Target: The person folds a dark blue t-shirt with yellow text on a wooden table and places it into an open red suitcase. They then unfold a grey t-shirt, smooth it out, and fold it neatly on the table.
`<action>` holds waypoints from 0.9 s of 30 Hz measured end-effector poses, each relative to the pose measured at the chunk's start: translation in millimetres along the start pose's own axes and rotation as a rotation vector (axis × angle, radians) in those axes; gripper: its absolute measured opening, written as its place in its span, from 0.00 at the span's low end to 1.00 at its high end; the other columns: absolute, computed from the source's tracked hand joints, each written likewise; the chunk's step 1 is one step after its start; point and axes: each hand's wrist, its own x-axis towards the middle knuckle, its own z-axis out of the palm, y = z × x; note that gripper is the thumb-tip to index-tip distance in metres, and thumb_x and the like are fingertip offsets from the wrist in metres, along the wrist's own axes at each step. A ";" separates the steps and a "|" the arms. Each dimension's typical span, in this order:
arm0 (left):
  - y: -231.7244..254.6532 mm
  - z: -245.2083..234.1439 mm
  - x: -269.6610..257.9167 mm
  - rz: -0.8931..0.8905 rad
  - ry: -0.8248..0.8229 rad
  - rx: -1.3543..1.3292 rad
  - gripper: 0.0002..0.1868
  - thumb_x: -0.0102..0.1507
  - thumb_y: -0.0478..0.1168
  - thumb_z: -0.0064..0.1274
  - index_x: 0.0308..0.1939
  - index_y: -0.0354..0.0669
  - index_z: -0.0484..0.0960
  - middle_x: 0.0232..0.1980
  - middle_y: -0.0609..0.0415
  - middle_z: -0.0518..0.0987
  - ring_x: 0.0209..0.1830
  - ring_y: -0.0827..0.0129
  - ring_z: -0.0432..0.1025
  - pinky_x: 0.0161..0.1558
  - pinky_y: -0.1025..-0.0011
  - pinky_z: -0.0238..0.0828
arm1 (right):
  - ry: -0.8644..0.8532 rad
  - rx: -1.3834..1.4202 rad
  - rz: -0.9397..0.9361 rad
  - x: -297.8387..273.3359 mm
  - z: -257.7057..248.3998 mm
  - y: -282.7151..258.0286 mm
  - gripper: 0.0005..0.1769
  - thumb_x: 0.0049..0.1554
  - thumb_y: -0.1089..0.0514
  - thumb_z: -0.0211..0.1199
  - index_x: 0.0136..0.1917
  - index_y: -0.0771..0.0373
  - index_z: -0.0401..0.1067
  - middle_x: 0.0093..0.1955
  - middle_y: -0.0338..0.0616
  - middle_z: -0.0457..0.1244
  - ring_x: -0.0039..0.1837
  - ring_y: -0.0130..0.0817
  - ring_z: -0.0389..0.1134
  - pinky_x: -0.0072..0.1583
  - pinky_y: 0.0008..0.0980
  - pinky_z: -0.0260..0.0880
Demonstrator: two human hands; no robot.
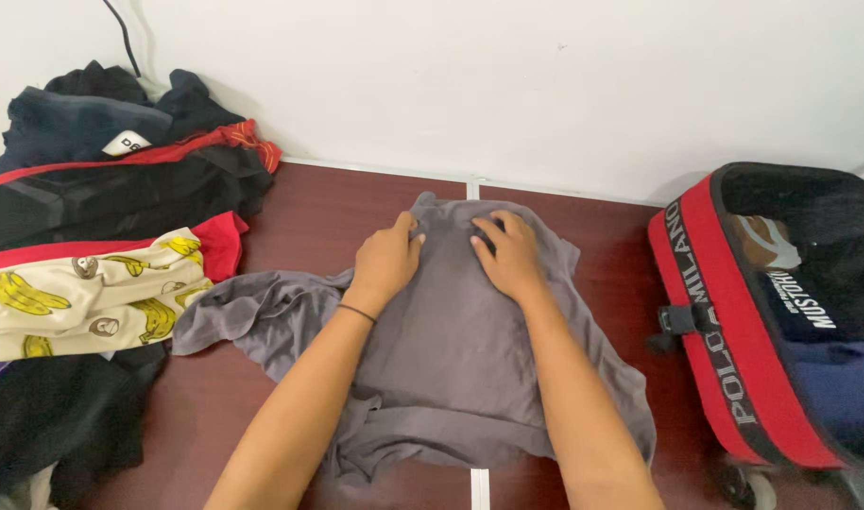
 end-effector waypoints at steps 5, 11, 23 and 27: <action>-4.0 -48.9 -7.0 -0.037 -0.279 0.161 0.25 0.59 0.59 0.59 0.47 0.43 0.83 0.43 0.39 0.84 0.49 0.42 0.77 0.51 0.49 0.73 | -0.113 -0.133 0.136 -25.1 -12.7 21.9 0.23 0.63 0.48 0.59 0.68 0.57 0.73 0.73 0.56 0.59 0.75 0.55 0.56 0.73 0.55 0.52; -37.4 -85.3 -8.9 -0.039 -0.450 0.421 0.26 0.54 0.58 0.60 0.49 0.48 0.86 0.50 0.43 0.84 0.54 0.45 0.76 0.56 0.47 0.70 | -0.149 -0.241 0.349 -54.9 -36.1 45.7 0.28 0.64 0.44 0.53 0.73 0.54 0.68 0.78 0.58 0.53 0.81 0.55 0.48 0.76 0.62 0.42; -98.8 -157.1 -10.2 -0.188 -0.573 0.841 0.20 0.56 0.41 0.58 0.53 0.50 0.86 0.57 0.48 0.83 0.61 0.53 0.77 0.65 0.44 0.63 | -0.108 -0.352 0.431 -87.0 -51.8 55.7 0.27 0.63 0.49 0.54 0.74 0.56 0.67 0.78 0.62 0.53 0.81 0.59 0.47 0.75 0.67 0.43; -104.0 -160.2 -21.7 -0.055 -0.378 0.673 0.19 0.55 0.46 0.61 0.49 0.47 0.85 0.56 0.45 0.80 0.57 0.48 0.75 0.59 0.40 0.61 | -0.020 -0.379 0.320 -68.8 -49.0 34.7 0.30 0.56 0.56 0.60 0.71 0.63 0.67 0.75 0.61 0.56 0.79 0.59 0.51 0.75 0.66 0.46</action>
